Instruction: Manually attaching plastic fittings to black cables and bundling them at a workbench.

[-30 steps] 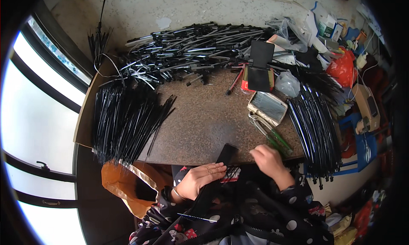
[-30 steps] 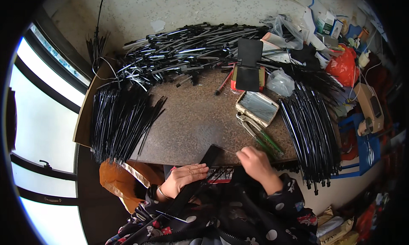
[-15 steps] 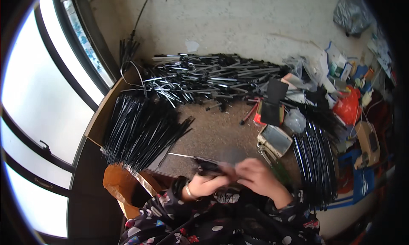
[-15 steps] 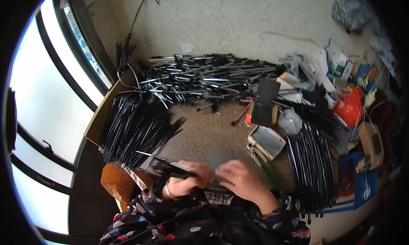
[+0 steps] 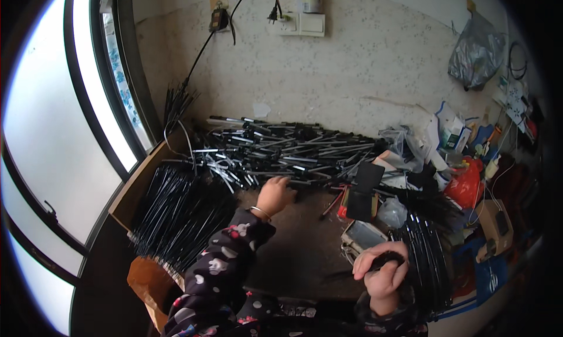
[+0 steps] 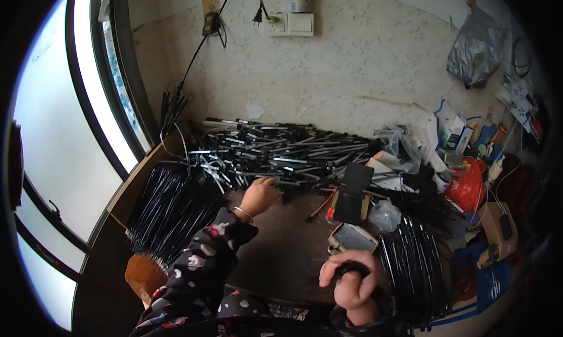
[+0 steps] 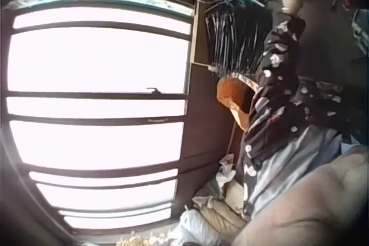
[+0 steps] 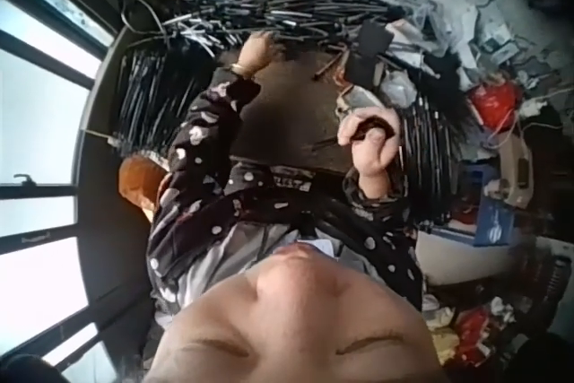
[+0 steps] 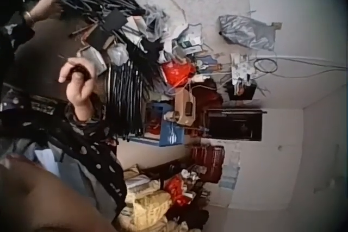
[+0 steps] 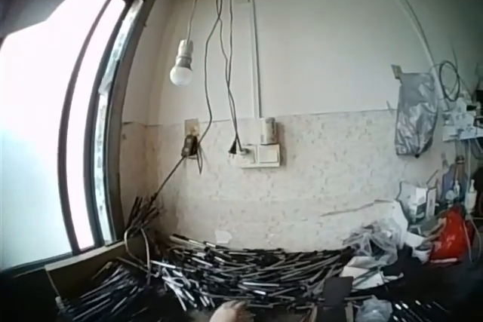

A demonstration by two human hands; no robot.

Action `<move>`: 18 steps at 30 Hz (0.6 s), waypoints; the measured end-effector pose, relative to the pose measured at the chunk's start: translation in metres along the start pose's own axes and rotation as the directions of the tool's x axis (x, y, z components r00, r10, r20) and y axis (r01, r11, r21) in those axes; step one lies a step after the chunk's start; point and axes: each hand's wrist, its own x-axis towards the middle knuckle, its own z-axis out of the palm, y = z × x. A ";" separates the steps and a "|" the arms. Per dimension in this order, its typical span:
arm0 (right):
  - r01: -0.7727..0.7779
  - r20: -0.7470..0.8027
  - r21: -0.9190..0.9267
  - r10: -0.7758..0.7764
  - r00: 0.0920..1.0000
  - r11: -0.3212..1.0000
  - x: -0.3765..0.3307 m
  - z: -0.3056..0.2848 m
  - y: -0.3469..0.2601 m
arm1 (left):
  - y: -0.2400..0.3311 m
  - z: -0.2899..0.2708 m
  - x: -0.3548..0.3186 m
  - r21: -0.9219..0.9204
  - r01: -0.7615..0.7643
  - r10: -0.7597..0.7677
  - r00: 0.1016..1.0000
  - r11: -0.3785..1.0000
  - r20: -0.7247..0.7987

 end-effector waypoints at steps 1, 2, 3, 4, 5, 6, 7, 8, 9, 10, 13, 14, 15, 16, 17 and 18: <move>0.019 -0.003 -0.009 -0.019 1.000 1.000 -0.002 0.000 0.001 | -0.016 0.010 0.010 0.150 -0.022 0.034 0.997 0.988 -0.072; 0.008 0.004 0.010 -0.008 1.000 1.000 -0.004 0.000 0.002 | -0.031 0.020 0.015 0.148 -0.040 0.052 0.995 0.988 -0.081; -0.001 0.006 0.018 0.001 1.000 1.000 -0.006 0.000 0.001 | -0.040 0.030 0.019 0.358 0.012 0.032 0.993 0.934 -0.115; -0.008 0.013 0.035 0.008 1.000 0.999 -0.006 -0.001 0.001 | -0.048 0.037 0.021 0.553 0.078 0.014 0.987 0.829 -0.160; 0.015 0.011 0.027 -0.015 1.000 1.000 -0.005 -0.002 0.001 | -0.057 0.042 0.020 0.530 0.118 -0.058 0.990 0.840 -0.130; 0.001 0.022 0.035 -0.002 1.000 0.999 -0.005 -0.002 0.002 | -0.066 0.043 0.020 0.512 0.160 -0.131 0.987 0.844 -0.093; -0.016 0.031 0.042 0.015 0.999 0.999 -0.005 -0.003 0.002 | -0.066 0.037 0.023 0.513 0.148 -0.114 0.989 0.846 -0.098; -0.036 0.043 0.052 0.033 0.999 0.998 -0.005 -0.002 0.003 | -0.068 0.030 0.024 0.490 0.159 -0.177 0.984 0.857 -0.009; -0.023 0.035 0.046 0.021 0.999 0.999 -0.004 -0.003 0.002 | -0.063 0.021 0.026 0.464 0.169 -0.234 0.968 0.869 0.086; -0.031 0.035 0.047 0.030 0.999 0.998 -0.003 -0.005 0.001 | -0.057 0.008 0.031 0.463 0.158 -0.221 0.971 0.872 0.086; -0.060 0.032 0.057 0.058 0.998 0.997 -0.004 -0.010 -0.001 | -0.024 -0.061 0.049 0.742 0.022 0.176 0.966 0.671 -0.188; -0.047 0.019 0.055 0.046 0.999 0.997 -0.004 -0.012 -0.001 | -0.011 -0.092 0.051 0.789 0.029 0.217 0.955 0.614 -0.204; -0.037 0.008 0.058 0.037 0.999 0.998 -0.003 -0.012 -0.002 | 0.001 -0.124 0.047 0.754 0.097 0.169 0.949 0.650 -0.267; -0.031 0.000 0.066 0.031 1.000 0.997 -0.004 -0.011 -0.003 | 0.005 -0.145 0.037 0.716 0.168 0.114 0.938 0.677 -0.328; -0.043 0.003 0.081 0.043 0.999 0.996 -0.005 -0.010 -0.003 | -0.001 -0.152 0.024 0.724 0.174 0.103 0.941 0.667 -0.321; -0.046 0.007 0.070 0.046 0.999 0.997 -0.005 -0.007 -0.002 | -0.010 -0.159 0.010 0.533 0.163 -0.018 0.963 0.830 -0.267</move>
